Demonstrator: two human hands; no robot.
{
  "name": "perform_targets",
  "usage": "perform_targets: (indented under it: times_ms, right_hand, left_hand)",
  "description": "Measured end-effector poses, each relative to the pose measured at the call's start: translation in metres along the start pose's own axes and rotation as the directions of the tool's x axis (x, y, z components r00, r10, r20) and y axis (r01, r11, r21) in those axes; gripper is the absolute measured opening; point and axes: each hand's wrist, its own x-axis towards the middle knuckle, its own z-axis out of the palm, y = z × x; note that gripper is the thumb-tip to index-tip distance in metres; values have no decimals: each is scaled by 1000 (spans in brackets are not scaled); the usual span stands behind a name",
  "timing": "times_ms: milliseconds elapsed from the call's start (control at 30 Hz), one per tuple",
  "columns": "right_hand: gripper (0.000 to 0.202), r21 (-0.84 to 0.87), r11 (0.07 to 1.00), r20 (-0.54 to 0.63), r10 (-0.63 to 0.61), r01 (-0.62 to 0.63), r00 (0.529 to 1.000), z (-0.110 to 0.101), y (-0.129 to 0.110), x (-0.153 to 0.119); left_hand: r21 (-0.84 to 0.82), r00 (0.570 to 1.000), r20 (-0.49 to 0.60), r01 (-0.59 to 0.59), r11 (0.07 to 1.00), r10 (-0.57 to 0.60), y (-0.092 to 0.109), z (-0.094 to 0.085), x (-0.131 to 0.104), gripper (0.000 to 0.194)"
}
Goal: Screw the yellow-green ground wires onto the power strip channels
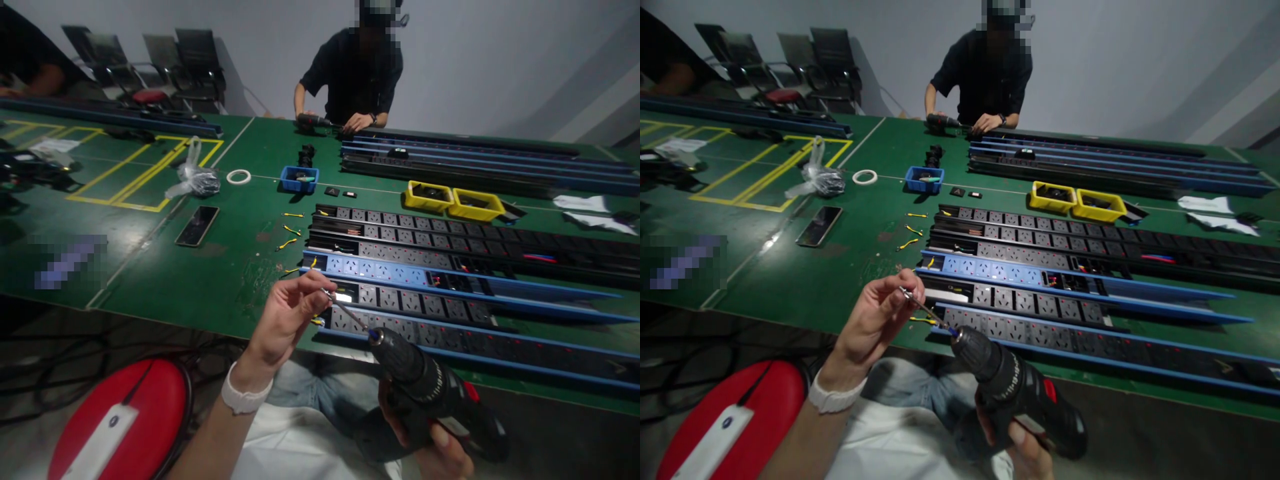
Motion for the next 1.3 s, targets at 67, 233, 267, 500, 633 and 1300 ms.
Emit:
perform_targets:
  times_ms: [67, 233, 267, 500, 633, 1300]
  right_hand:
    - [60, 20, 998, -22, -54, 54, 998, 2, 1, 4]
    - [46, 6, 997, 46, 71, -72, 996, 14, -10, 6]
    - [47, 11, 992, 46, 128, -129, 991, 18, -15, 7]
    - [58, -245, 898, -86, 356, -366, 930, 40, -36, 20]
    - [53, -282, 906, -128, 290, -315, 948, 47, -35, 14]
    - [45, -483, 865, -154, 69, -136, 986, 18, -53, 58]
  left_hand:
    - [-21, 1000, 8, 17, 1000, -17, 0, 0, -1, 19]
    - [-39, 1000, 8, 23, 999, -23, -5, -2, -1, 19]
    - [-37, 1000, -11, 13, 999, -13, -5, -1, -1, 20]
    - [78, 998, -37, -41, 996, 44, -10, 4, -1, 21]
    - [92, 997, -27, -74, 993, 77, -12, 7, -5, 14]
    - [504, 964, 160, -263, 823, 210, -2, -9, 12, 9]
